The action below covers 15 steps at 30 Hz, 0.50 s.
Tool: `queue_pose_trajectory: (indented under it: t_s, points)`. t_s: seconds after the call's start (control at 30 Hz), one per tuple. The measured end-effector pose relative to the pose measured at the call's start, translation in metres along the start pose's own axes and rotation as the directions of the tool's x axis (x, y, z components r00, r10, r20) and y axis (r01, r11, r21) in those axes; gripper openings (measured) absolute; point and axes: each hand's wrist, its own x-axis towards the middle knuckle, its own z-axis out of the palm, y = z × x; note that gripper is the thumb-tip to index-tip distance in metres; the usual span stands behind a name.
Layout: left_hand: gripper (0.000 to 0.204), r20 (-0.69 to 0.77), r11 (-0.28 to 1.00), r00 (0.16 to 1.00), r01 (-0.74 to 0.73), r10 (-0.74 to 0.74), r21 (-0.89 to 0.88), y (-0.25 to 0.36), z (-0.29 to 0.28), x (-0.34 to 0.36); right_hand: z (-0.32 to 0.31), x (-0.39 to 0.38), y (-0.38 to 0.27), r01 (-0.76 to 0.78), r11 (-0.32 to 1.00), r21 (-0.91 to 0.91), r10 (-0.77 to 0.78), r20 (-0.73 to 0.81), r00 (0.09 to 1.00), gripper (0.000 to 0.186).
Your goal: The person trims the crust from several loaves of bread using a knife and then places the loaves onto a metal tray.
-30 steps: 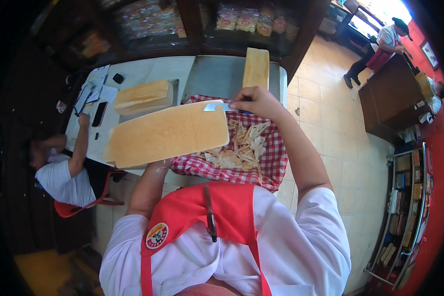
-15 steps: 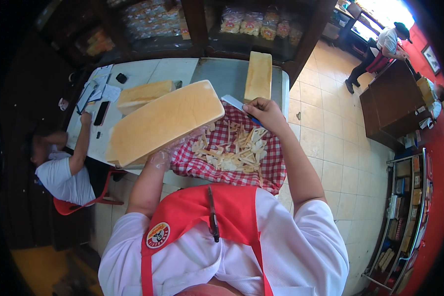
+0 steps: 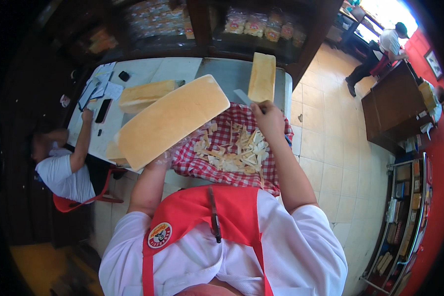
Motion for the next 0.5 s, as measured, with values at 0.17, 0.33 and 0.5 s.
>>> queue_pose_trajectory:
  t_s: [0.17,0.33,0.5]
  points:
    - [0.086,0.025,1.000,1.000,0.006,-0.005,-0.015,0.000,-0.002,0.004,-0.003,-0.013,0.004,-0.064,0.980,0.190,0.033,0.160,0.987,0.034]
    - [0.086,0.051,1.000,0.998,0.024,-0.023,-0.010,-0.003,-0.005,0.005,0.004,-0.020,0.007,0.118,0.988,-0.096,-0.126,-0.080,0.989,0.033]
    - [0.085,0.059,0.999,0.998,-0.013,0.011,0.047,0.004,-0.024,0.015,-0.002,-0.024,0.008,-0.514,0.723,0.462,0.225,0.545,0.808,0.034]
